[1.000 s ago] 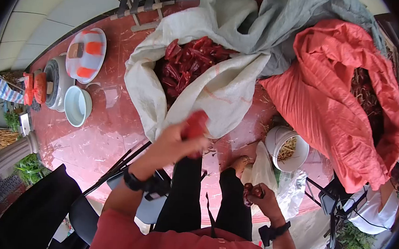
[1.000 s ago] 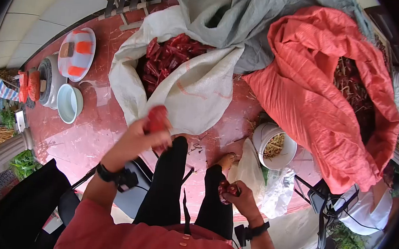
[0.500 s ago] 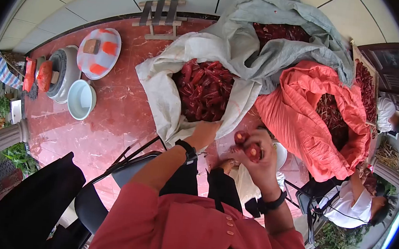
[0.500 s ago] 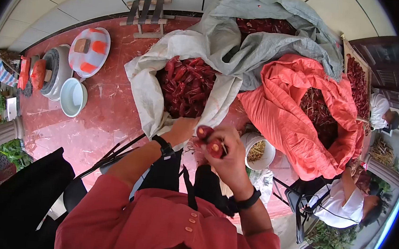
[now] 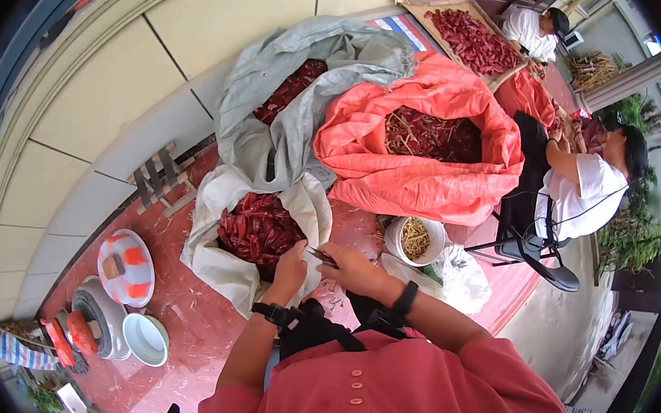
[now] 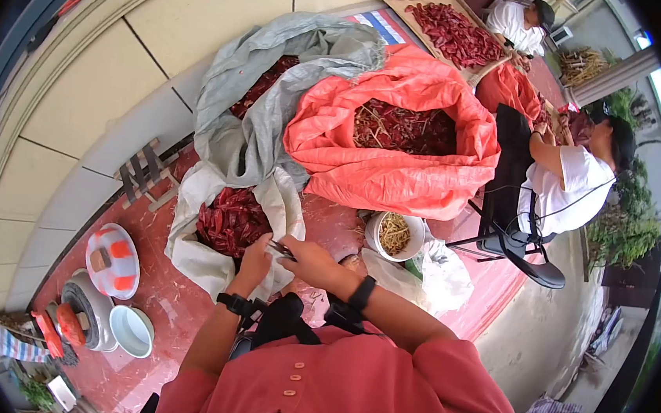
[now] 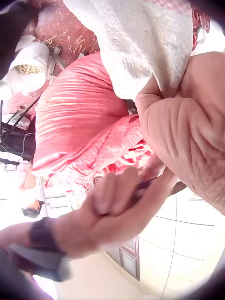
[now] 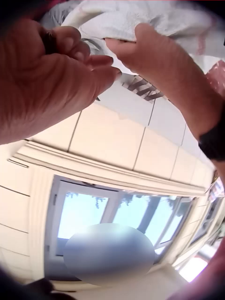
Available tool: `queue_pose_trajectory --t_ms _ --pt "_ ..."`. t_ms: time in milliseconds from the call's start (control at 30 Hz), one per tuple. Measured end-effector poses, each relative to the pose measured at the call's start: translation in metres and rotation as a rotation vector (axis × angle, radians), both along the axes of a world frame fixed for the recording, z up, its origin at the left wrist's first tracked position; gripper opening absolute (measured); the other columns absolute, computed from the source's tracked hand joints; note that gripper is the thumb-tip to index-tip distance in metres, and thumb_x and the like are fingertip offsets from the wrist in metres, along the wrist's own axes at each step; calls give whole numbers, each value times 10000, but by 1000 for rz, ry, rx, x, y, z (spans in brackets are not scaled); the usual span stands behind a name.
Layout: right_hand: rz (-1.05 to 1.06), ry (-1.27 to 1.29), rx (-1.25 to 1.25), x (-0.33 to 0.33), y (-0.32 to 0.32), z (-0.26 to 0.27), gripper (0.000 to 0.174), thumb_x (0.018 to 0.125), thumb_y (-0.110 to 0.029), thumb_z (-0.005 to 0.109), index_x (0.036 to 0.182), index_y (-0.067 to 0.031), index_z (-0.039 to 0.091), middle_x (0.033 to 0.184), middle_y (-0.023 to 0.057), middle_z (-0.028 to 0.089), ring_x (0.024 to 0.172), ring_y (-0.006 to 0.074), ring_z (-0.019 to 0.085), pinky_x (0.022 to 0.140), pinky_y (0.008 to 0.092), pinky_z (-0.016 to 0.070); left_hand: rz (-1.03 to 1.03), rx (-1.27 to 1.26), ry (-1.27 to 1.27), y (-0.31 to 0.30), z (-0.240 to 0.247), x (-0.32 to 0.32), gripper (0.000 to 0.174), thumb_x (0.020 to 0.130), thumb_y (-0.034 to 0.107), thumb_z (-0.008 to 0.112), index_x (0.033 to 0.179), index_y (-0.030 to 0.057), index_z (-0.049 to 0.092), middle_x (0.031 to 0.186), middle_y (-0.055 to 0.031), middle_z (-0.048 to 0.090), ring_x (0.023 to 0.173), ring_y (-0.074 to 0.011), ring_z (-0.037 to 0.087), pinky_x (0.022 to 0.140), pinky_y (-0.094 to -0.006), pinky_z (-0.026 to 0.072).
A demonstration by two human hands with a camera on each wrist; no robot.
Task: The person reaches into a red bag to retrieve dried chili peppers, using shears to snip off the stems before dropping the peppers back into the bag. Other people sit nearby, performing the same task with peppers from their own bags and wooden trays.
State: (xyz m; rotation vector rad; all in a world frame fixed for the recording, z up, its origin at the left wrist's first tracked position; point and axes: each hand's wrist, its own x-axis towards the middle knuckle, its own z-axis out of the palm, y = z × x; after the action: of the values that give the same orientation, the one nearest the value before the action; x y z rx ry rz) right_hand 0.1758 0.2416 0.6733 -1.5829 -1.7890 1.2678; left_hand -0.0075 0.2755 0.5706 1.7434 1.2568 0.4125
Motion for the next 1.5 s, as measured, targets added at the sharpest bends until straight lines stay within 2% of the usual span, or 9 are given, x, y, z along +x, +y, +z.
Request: queue_pose_trajectory --t_ms 233,467,733,933,1100,1167,1200,1333,1500 --pt "-213 -311 -75 175 -120 46 268 920 -260 536 1112 -76 567 910 210 655 831 404 629 717 486 496 -122 140 203 68 -10 61 395 780 4 532 1169 57 569 999 -218 660 949 -396 622 815 -461 489" --pt "-583 -270 -316 260 -206 58 201 921 -189 543 1085 -80 582 694 98 649 643 239 652 607 371 499 -189 220 132 102 67 167 251 818 31 535 1062 42 597 876 -133 690 860 -303 663 757 -401 519" --pt "-705 -192 -323 289 -231 35 193 929 -195 536 1088 -99 586 696 85 658 683 248 665 634 359 500 -344 562 -15 164 66 324 321 776 25 545 1094 10 585 1089 -196 610 946 -371 589 862 -432 478" --pt "-922 -273 -435 287 -253 24 173 936 -193 527 1079 -114 585 686 56 658 683 250 664 621 366 493 -619 101 66 216 23 407 503 771 35 546 1270 -22 511 1275 -233 543 1189 -331 522 998 -380 415" --pt "-1115 -198 -518 252 -261 -3 172 926 -166 536 1081 -108 582 689 78 656 673 246 658 610 365 484 -717 -111 208 274 27 444 647 754 71 590 1359 -42 389 1251 -269 546 1184 -363 525 991 -365 409" --pt "-1161 -171 -512 249 -259 -23 179 923 -167 537 1086 -107 581 695 87 659 673 245 659 609 363 485 -670 300 89 317 23 454 458 736 54 566 1182 -30 509 1085 -298 599 1057 -411 582 882 -430 474" --pt "-1173 -170 -508 246 -258 -27 184 923 -172 537 1089 -107 582 699 92 661 676 247 660 612 363 486 -679 182 39 336 55 457 421 743 71 582 1148 -29 521 1088 -294 596 1062 -407 582 881 -429 475" --pt "-1260 -116 -546 239 -243 -41 197 927 -195 526 1094 -107 582 712 95 667 680 253 661 618 355 490 -642 318 -48 417 83 480 542 754 92 597 1274 0 472 1342 -317 399 1271 -417 396 1041 -412 365" --pt "-1251 -160 -658 231 -224 -35 212 918 -181 523 1107 -105 582 751 83 676 722 206 661 641 326 487 -653 485 -79 452 84 510 514 749 72 605 1238 -23 480 1316 -256 442 1242 -402 422 1049 -394 358"
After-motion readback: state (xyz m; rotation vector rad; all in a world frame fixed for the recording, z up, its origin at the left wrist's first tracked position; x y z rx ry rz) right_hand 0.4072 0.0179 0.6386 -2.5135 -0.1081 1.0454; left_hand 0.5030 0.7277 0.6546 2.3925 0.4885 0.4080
